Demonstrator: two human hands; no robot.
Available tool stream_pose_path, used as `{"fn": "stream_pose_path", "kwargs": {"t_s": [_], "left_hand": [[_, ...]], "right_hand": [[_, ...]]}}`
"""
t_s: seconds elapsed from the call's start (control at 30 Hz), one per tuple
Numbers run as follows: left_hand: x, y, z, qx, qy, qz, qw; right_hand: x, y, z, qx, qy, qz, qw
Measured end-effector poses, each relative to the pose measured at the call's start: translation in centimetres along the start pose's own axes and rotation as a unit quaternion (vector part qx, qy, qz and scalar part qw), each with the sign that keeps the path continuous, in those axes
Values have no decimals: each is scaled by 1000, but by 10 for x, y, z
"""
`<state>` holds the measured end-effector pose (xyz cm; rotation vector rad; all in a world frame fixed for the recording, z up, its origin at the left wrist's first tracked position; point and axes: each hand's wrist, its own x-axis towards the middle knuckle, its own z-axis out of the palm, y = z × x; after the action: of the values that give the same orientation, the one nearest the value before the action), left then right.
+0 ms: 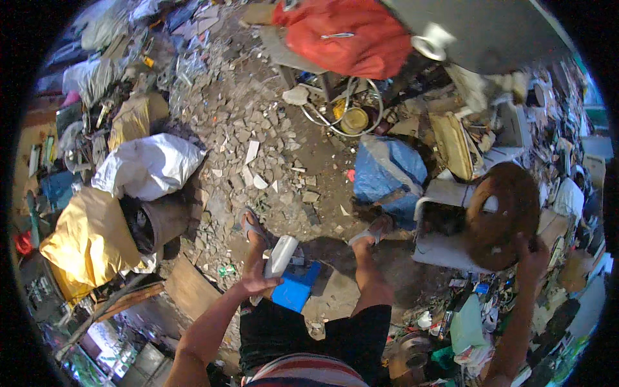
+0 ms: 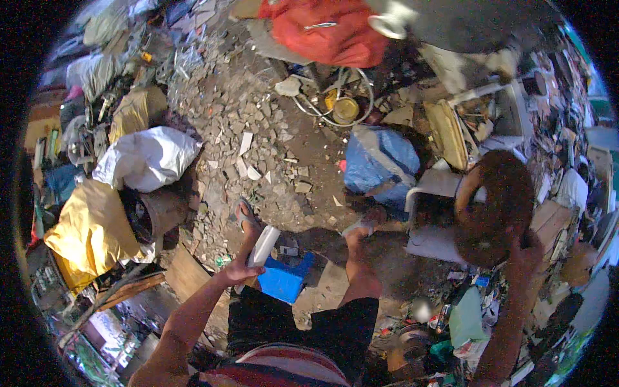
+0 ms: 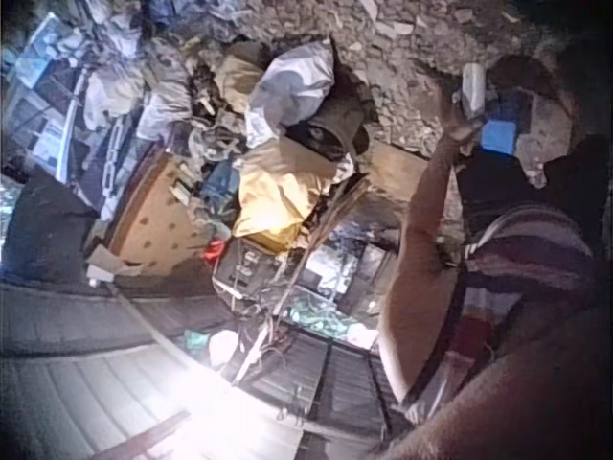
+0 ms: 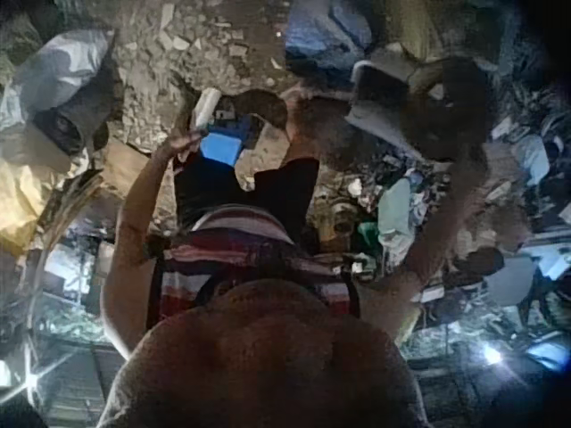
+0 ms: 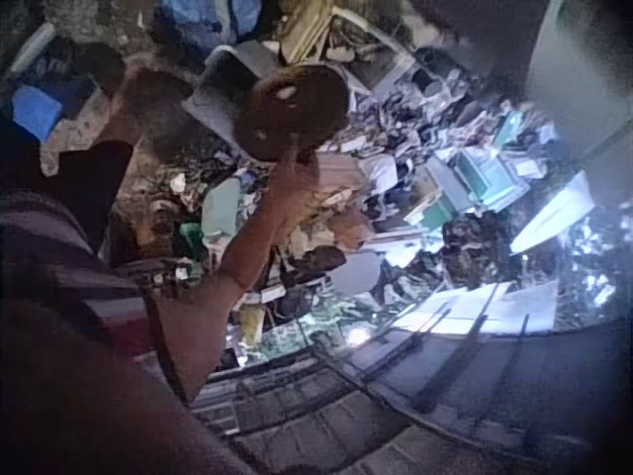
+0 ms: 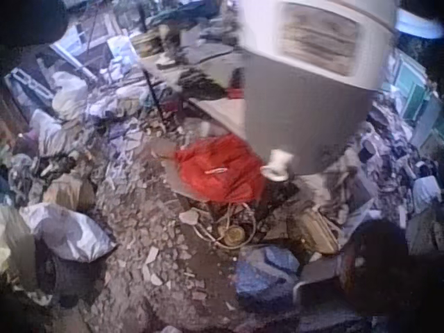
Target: The person disassembles an electronic device by removing a white plastic casing, prying at components with a screwdriver, and using a metal disc to help separate internal parts.
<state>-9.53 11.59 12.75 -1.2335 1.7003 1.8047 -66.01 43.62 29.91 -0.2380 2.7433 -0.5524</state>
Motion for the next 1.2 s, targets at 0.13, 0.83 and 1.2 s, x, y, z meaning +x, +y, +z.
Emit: {"fn": "stream_pose_path", "kwargs": {"t_s": [0.13,0.83,1.2], "left_hand": [[-17,-36,-47,63,31,-96,993],[-19,-121,-208,-95,83,-91,988],[161,-118,-227,-175,-102,-39,978]], "right_hand": [[-57,-50,114,0,-87,-14,996],[-150,-160,632,130,-206,-9,970],[-139,-81,537,-179,-181,-43,966]]}}
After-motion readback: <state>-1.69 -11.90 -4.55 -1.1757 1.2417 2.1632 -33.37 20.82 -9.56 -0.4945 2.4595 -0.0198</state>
